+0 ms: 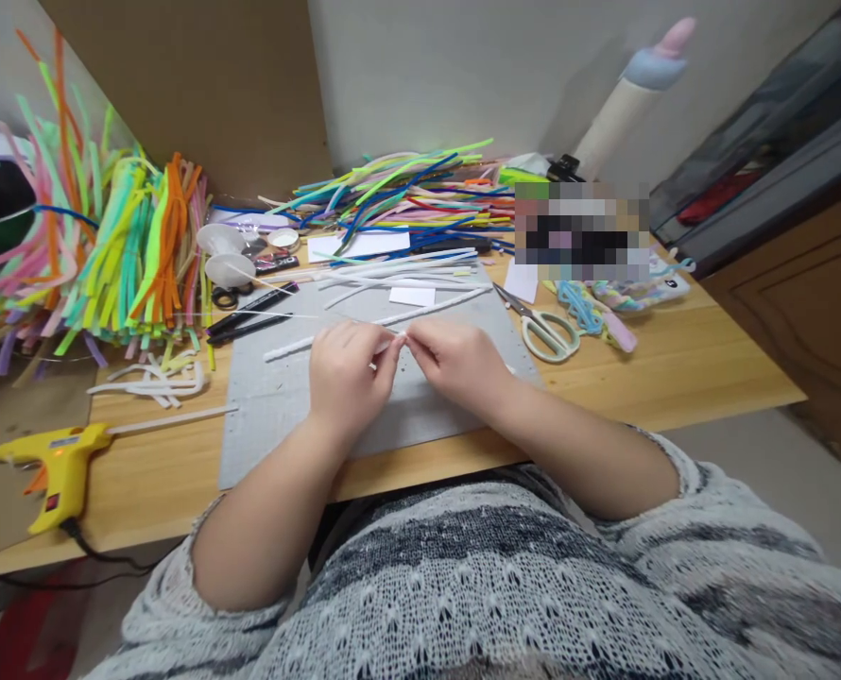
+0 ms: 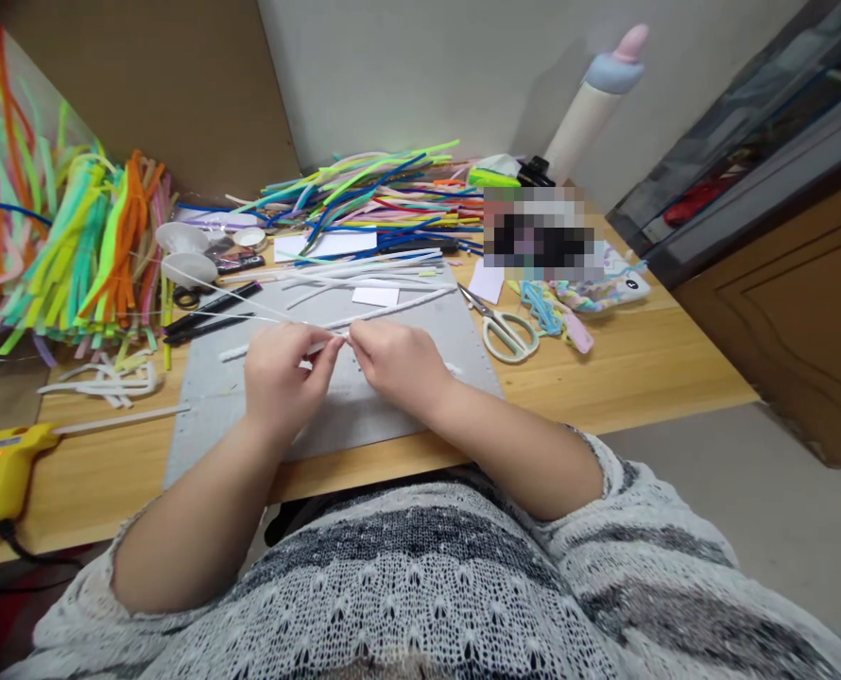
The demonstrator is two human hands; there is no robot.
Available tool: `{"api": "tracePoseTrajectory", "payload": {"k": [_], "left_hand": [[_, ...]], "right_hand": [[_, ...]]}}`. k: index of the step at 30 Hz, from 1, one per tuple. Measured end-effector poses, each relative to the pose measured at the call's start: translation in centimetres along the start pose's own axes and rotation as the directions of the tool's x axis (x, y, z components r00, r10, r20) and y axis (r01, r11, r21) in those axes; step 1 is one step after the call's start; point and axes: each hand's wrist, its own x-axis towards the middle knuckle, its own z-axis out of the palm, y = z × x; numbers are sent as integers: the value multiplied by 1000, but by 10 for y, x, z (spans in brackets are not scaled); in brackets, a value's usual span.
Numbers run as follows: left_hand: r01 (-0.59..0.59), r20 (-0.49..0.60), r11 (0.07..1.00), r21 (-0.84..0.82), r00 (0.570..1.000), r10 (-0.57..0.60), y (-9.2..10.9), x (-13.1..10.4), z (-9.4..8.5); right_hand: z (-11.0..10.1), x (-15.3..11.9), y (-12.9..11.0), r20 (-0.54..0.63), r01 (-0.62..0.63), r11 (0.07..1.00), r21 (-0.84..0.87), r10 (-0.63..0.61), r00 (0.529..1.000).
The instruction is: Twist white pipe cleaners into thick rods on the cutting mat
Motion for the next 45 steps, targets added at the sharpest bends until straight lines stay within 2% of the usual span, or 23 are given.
{"api": "tracePoseTrajectory", "payload": {"k": [2, 5, 7, 8, 10, 12, 13, 15, 17, 18, 20, 21, 23, 25, 27, 31, 34, 36, 38, 40, 41, 43, 45], "left_hand": [[3, -41, 1000, 2, 999, -3, -1, -1, -1], [-23, -112, 997, -70, 994, 15, 2, -2, -2], [8, -171, 984, -179, 984, -40, 4, -3, -2], [55, -187, 970, -238, 977, -102, 4, -3, -1], [189, -170, 918, -349, 950, -260, 4, -3, 3], [280, -98, 866, -414, 932, -348, 1, -2, 9], [280, -57, 864, -418, 941, -333, -1, -1, 11], [202, 23, 899, -388, 978, -209, -4, 2, 14], [118, 79, 923, -366, 992, -96, -6, 4, 16], [106, 95, 922, -373, 993, -75, -7, 4, 16], [150, 127, 907, -395, 986, -108, -7, 3, 16], [196, 155, 895, -401, 977, -145, -7, 2, 17], [291, 210, 872, -394, 952, -223, -7, 0, 19], [342, 223, 859, -382, 936, -274, -9, 0, 21], [345, 201, 864, -366, 936, -288, -12, 1, 23], [296, 150, 905, -305, 953, -261, -18, 5, 22], [221, 97, 935, -279, 975, -201, -18, 7, 17], [151, 61, 954, -258, 988, -139, -16, 6, 14], [70, 20, 974, -214, 998, -67, -14, 4, 12], [5, -22, 986, -164, 1000, -9, -14, 3, 11], [-14, -41, 990, -140, 999, 9, -14, 3, 11], [-30, -77, 995, -94, 997, 22, -15, 4, 10], [-30, -106, 998, -47, 994, 25, -15, 4, 10]], "right_hand": [[2, 2, -1, 36, 24, 999, 27, -25, 999], [5, 10, 3, 59, -35, 958, 284, 19, 998], [6, 16, 7, 98, -175, 826, 536, 145, 985], [6, 19, 10, 157, -260, 707, 657, 208, 965], [4, 22, 15, 352, -424, 397, 814, 243, 904], [3, 23, 20, 570, -581, 117, 806, 111, 814], [2, 22, 22, 655, -655, 22, 755, 12, 755], [1, 20, 27, 755, -772, -86, 629, -167, 634], [0, 18, 31, 785, -824, -148, 547, -253, 566], [0, 17, 33, 789, -831, -177, 528, -261, 557], [-2, 17, 36, 788, -820, -236, 521, -237, 569], [-2, 17, 38, 780, -803, -261, 536, -212, 590], [-3, 18, 39, 738, -740, -284, 610, -137, 661], [-2, 19, 40, 670, -658, -263, 706, -56, 741], [0, 20, 40, 611, -598, -213, 772, -7, 792], [4, 20, 36, 564, -554, -129, 823, 67, 823], [9, 21, 34, 506, -510, -35, 860, 198, 840], [13, 21, 33, 402, -451, 131, 883, 288, 869], [17, 19, 33, 207, -341, 413, 844, 337, 919], [18, 15, 30, 5, -201, 712, 673, 268, 964], [17, 12, 29, -53, -137, 820, 555, 199, 979], [16, 7, 24, -68, -44, 939, 340, 71, 995], [15, 4, 20, -26, -12, 975, 223, 18, 1000]]}}
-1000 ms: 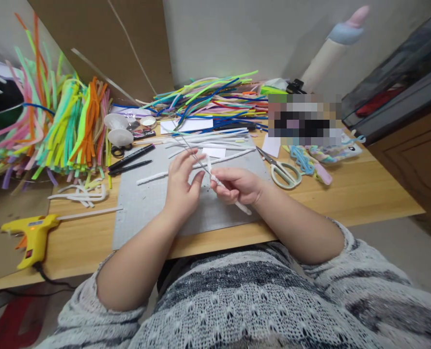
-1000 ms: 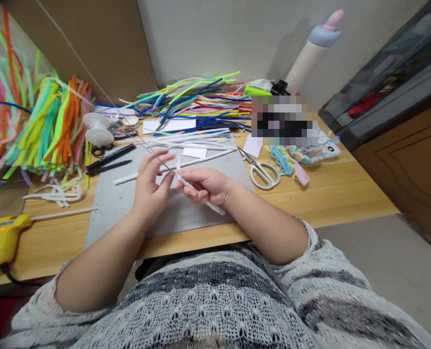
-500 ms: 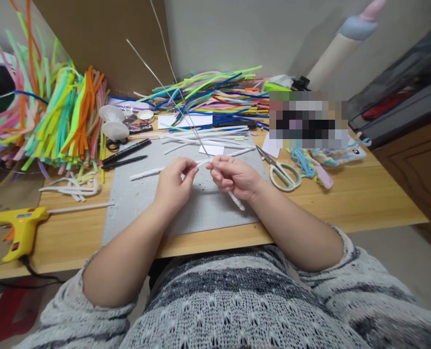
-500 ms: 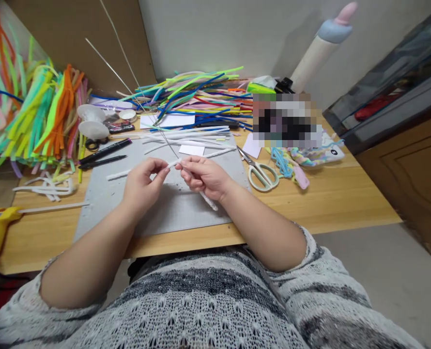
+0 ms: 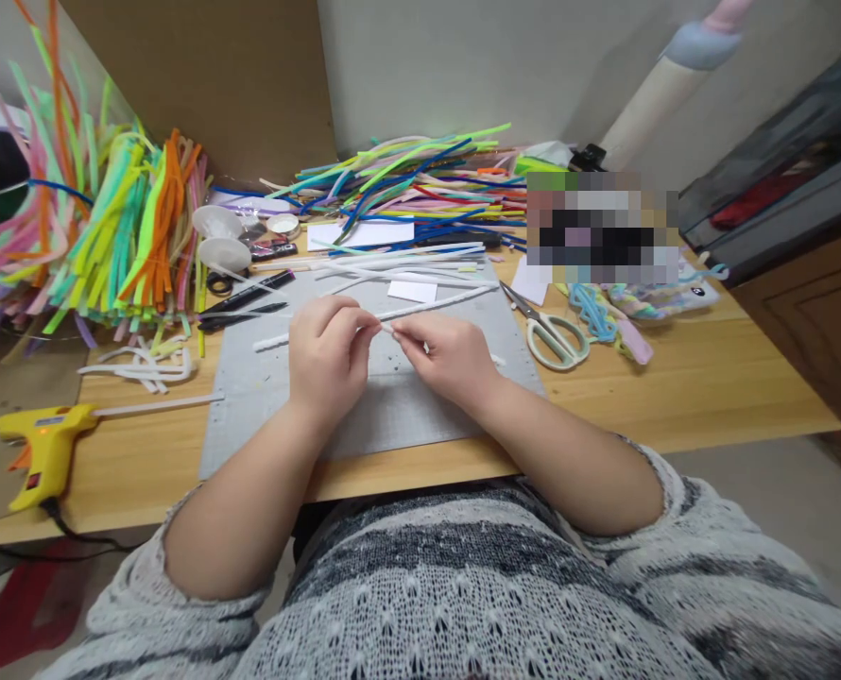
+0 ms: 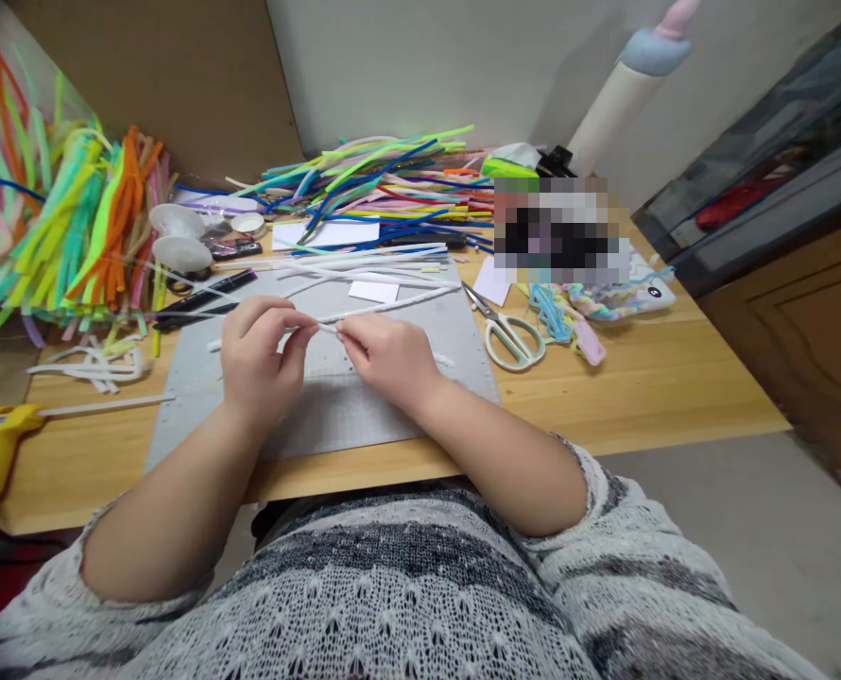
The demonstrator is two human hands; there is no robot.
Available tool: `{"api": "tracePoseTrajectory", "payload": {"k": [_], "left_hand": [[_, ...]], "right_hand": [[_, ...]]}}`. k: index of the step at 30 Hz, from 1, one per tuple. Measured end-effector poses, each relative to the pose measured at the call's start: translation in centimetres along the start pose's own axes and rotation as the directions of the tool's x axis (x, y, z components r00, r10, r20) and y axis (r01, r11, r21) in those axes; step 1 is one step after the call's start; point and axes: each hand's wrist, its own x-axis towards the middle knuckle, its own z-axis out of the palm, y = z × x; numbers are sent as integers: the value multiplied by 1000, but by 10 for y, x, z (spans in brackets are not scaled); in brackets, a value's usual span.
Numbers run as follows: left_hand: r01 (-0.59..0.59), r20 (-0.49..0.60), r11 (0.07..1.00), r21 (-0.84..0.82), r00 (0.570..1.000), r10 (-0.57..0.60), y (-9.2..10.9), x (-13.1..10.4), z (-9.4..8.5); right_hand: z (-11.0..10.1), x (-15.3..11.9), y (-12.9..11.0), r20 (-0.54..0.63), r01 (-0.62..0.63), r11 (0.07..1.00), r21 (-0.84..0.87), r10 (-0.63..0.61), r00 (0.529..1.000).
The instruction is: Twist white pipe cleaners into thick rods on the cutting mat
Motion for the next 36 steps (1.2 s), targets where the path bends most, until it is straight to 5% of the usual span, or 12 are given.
{"api": "tracePoseTrajectory", "payload": {"k": [4, 8, 11, 14, 18, 21, 24, 28, 30, 33, 36], "left_hand": [[-5, -73, 999, 52, 997, 9, 4, -2, -4], [62, -234, 997, -42, 970, -70, 8, -6, -7], [231, -17, 925, -302, 969, -247, 7, -5, 0], [488, 263, 621, -614, 868, -422, 7, -1, 10], [646, 551, 165, -745, 736, -394, 7, 1, 15], [690, 643, -11, -724, 668, -374, 8, 2, 12], [679, 669, -116, -725, 652, -358, 9, 4, 8], [693, 696, -145, -706, 643, -319, 10, 6, 8], [707, 696, -124, -697, 623, -356, 10, 5, 9], [729, 678, -67, -681, 594, -433, 9, 3, 13], [727, 595, 111, -677, 630, -499, 9, 1, 14]], "right_hand": [[3, 2, -1, 6, -118, 980, 158, 119, 993], [0, 10, 3, 28, -271, 787, 555, 308, 951], [-7, 13, 3, 240, -413, 534, 738, 364, 900], [-13, 12, 2, 522, -579, 300, 758, 253, 815], [-12, 8, 3, 709, -713, 138, 687, 89, 700], [-12, 7, 4, 731, -730, 77, 679, 13, 682], [-12, 8, 5, 753, -753, 18, 658, -2, 658], [-10, 7, 5, 824, -825, -19, 566, -29, 566], [-9, 6, 4, 823, -824, -21, 567, -43, 567], [-10, 6, 3, 741, -741, -7, 671, 8, 671], [-9, 8, 2, 610, -625, 83, 776, 151, 778]]}}
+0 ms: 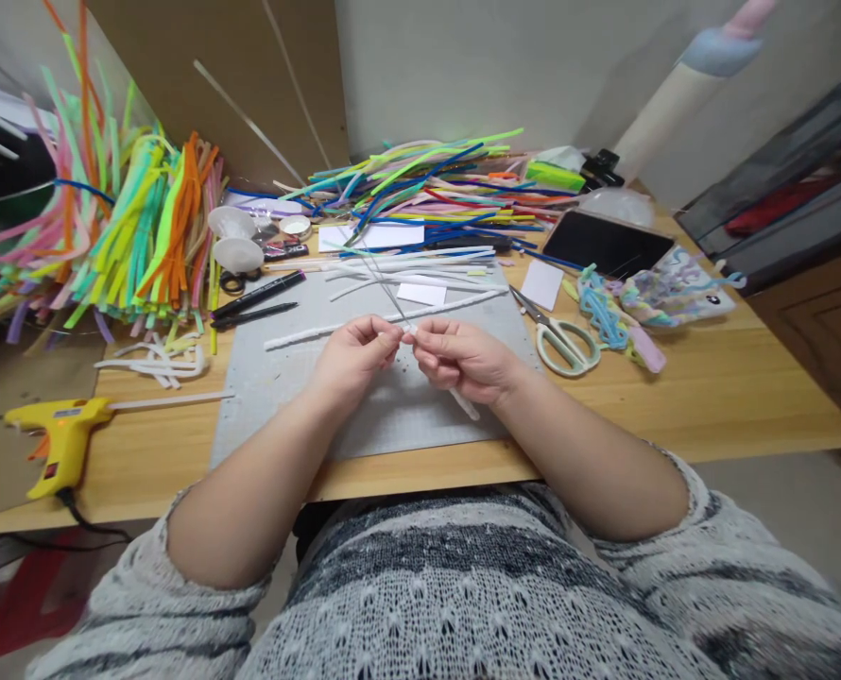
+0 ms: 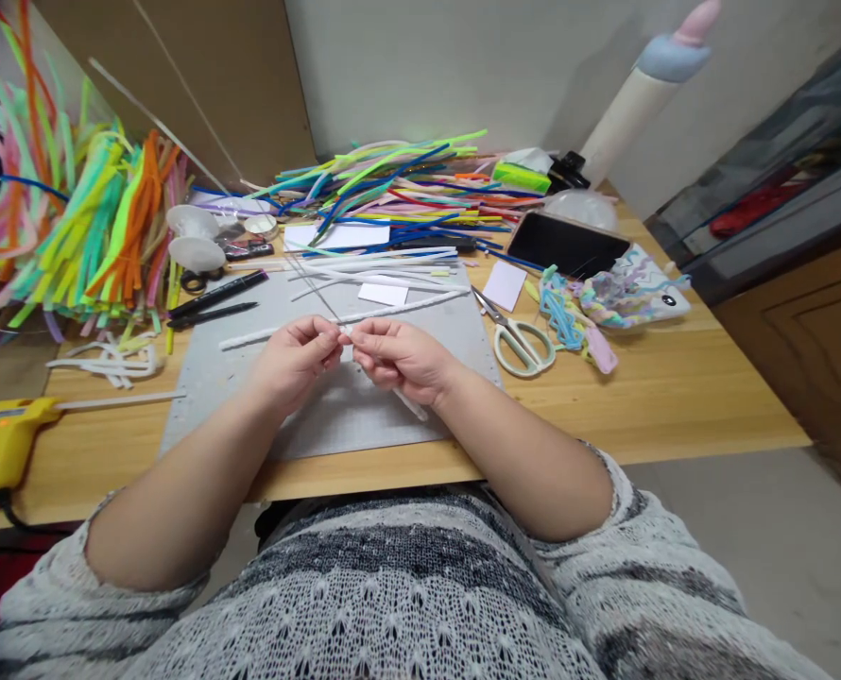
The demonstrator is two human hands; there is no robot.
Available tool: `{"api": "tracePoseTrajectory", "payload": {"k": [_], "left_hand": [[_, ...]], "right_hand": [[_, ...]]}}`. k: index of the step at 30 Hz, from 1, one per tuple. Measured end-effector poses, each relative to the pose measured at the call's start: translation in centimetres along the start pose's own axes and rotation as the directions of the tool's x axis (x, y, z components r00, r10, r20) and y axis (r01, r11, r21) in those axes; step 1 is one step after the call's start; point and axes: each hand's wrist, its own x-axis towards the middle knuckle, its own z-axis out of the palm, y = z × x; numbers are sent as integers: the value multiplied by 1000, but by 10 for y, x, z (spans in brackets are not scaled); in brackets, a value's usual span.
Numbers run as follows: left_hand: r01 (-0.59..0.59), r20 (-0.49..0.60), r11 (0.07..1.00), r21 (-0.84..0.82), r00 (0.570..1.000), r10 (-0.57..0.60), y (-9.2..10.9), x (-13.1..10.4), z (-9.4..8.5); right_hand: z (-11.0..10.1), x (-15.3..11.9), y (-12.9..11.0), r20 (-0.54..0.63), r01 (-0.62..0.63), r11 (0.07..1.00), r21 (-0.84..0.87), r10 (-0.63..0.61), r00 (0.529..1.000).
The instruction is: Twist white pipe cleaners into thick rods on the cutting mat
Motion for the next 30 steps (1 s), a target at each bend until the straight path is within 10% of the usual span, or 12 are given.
{"api": "tracePoseTrajectory", "payload": {"k": [5, 8, 12, 15, 18, 20, 25, 30], "left_hand": [[-262, -117, 800, 539, 918, 380, 0, -6, -1], [-442, 62, 491, 751, 787, 614, -1, -8, -4], [-541, 243, 203, 816, 640, 729, 0, -6, -8], [-569, 292, 109, 815, 567, 771, 2, -9, -8], [-612, 212, 167, 773, 497, 842, 3, -14, -6], [-627, 72, 344, 699, 540, 839, 3, -16, -5], [-205, -73, 973, 109, 974, 214, -1, -5, -2], [77, 159, 978, -194, 986, -46, 1, 2, 1]], "right_hand": [[-1, 5, 8, -246, 281, 786, -550, -474, 846], [-1, 3, 12, -124, 267, 428, -864, -694, 709], [4, -4, 14, 28, 134, 98, -986, -697, 717], [5, -3, 16, -16, 130, 165, -978, -676, 737], [4, 3, 15, -138, 234, 450, -862, -653, 745], [3, 6, 13, -215, 290, 621, -728, -608, 764], [2, 4, 3, -189, 183, 880, -438, -290, 938], [4, -4, -1, -56, 65, 918, -392, -94, 994]]}}
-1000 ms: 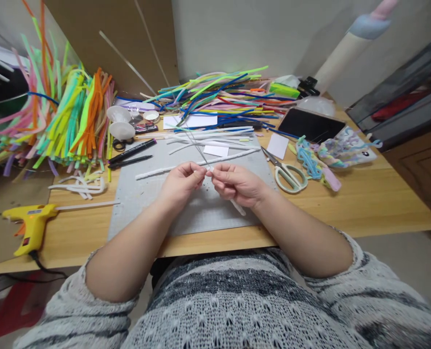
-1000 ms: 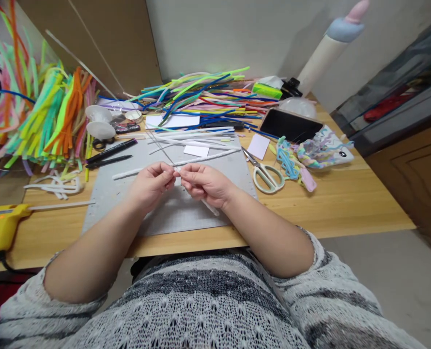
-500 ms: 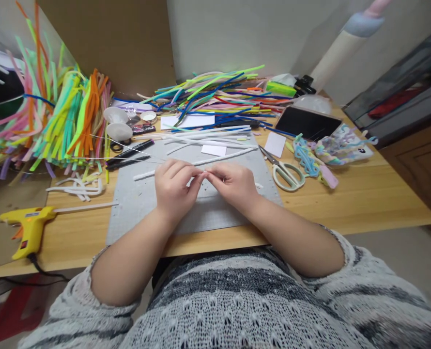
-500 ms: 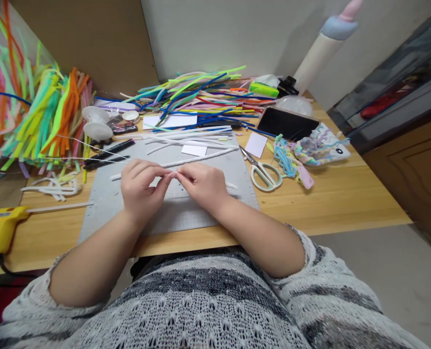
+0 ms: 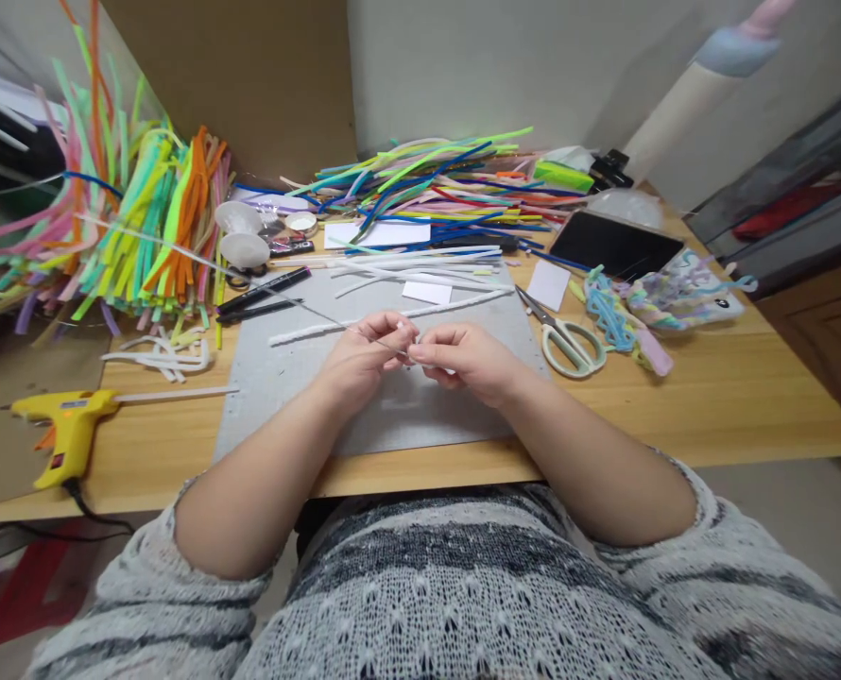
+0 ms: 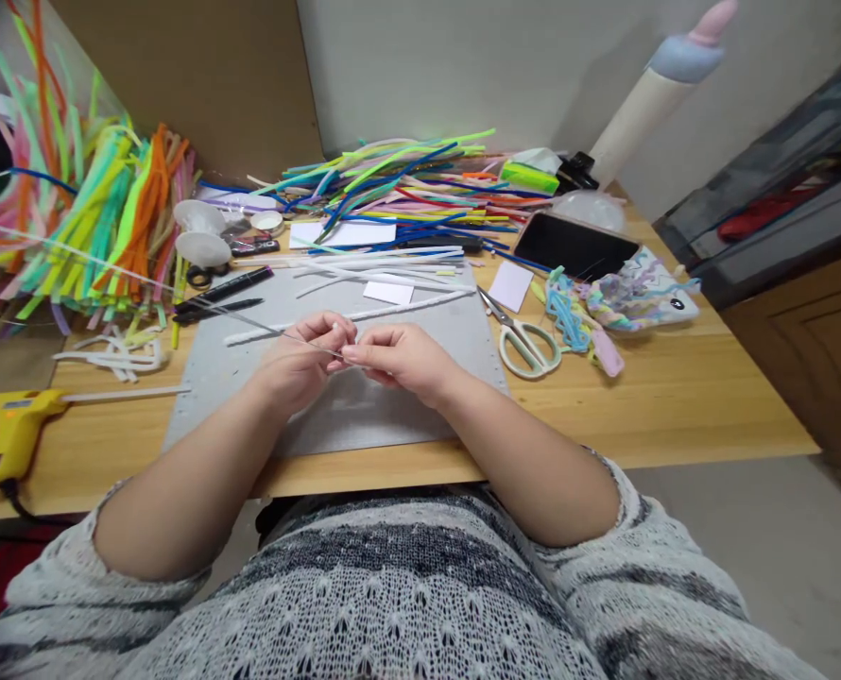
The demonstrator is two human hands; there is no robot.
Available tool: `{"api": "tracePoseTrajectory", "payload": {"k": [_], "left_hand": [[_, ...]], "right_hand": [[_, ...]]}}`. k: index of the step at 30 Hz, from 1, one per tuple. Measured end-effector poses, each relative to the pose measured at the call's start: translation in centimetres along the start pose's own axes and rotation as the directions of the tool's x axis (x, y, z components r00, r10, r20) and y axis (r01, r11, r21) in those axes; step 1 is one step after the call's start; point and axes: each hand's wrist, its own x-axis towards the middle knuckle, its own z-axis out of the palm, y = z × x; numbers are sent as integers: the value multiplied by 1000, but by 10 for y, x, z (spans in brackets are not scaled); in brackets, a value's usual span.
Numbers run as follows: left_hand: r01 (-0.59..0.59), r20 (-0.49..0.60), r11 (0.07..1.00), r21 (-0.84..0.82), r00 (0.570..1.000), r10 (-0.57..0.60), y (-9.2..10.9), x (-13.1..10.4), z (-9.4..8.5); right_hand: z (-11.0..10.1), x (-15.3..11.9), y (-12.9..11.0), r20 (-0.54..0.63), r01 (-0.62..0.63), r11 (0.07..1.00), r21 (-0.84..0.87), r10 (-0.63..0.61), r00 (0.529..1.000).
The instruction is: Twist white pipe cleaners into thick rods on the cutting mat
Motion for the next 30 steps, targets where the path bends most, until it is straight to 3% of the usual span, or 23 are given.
{"api": "tracePoseTrajectory", "payload": {"k": [3, 5, 7, 9, 10, 12, 14, 16, 18, 21, 23, 25, 30], "left_hand": [[6, -62, 1000, -13, 998, -7, 0, -1, 0], [-4, -81, 1000, 8, 997, 5, 0, -2, 0], [-47, -90, 992, 119, 994, 58, -2, -3, 0], [-149, -115, 928, 343, 973, 199, -4, -4, 1], [-215, -110, 850, 481, 947, 302, -4, -6, 2], [-332, -20, 606, 723, 867, 498, -4, -8, 2], [-405, 129, 336, 850, 779, 613, -3, -11, 0], [-414, 238, 119, 903, 711, 662, -1, -12, -2], [-360, 286, -42, 932, 659, 696, 1, -14, -4], [-277, 278, -127, 952, 619, 735, 4, -15, -5], [-273, 268, -118, 955, 617, 740, 6, -15, -5], [-289, 279, -110, 951, 647, 710, 6, -14, -4], [-281, 255, -39, 959, 793, 553, 3, -13, -4]], "right_hand": [[0, -2, -3, 28, 5, 998, 69, -7, 1000], [0, -2, -4, -22, 25, 991, 133, -22, 1000], [0, -1, -4, -114, 52, 984, 168, -33, 993], [0, 1, -3, -211, 85, 985, 147, -53, 976], [-1, 2, -1, -252, 106, 990, 97, -79, 965], [-1, 3, 2, -325, 167, 980, -108, -193, 926], [0, 2, 6, -350, 212, 888, -408, -367, 862], [2, -2, 7, -294, 190, 705, -684, -504, 812], [4, -7, 7, -189, 142, 493, -859, -562, 805], [7, -13, 5, -57, 121, 257, -959, -590, 805], [8, -14, 4, -21, 124, 196, -973, -606, 795], [9, -13, 5, -15, 116, 170, -979, -621, 784], [6, -9, 11, -21, 81, 128, -989, -647, 762]]}}
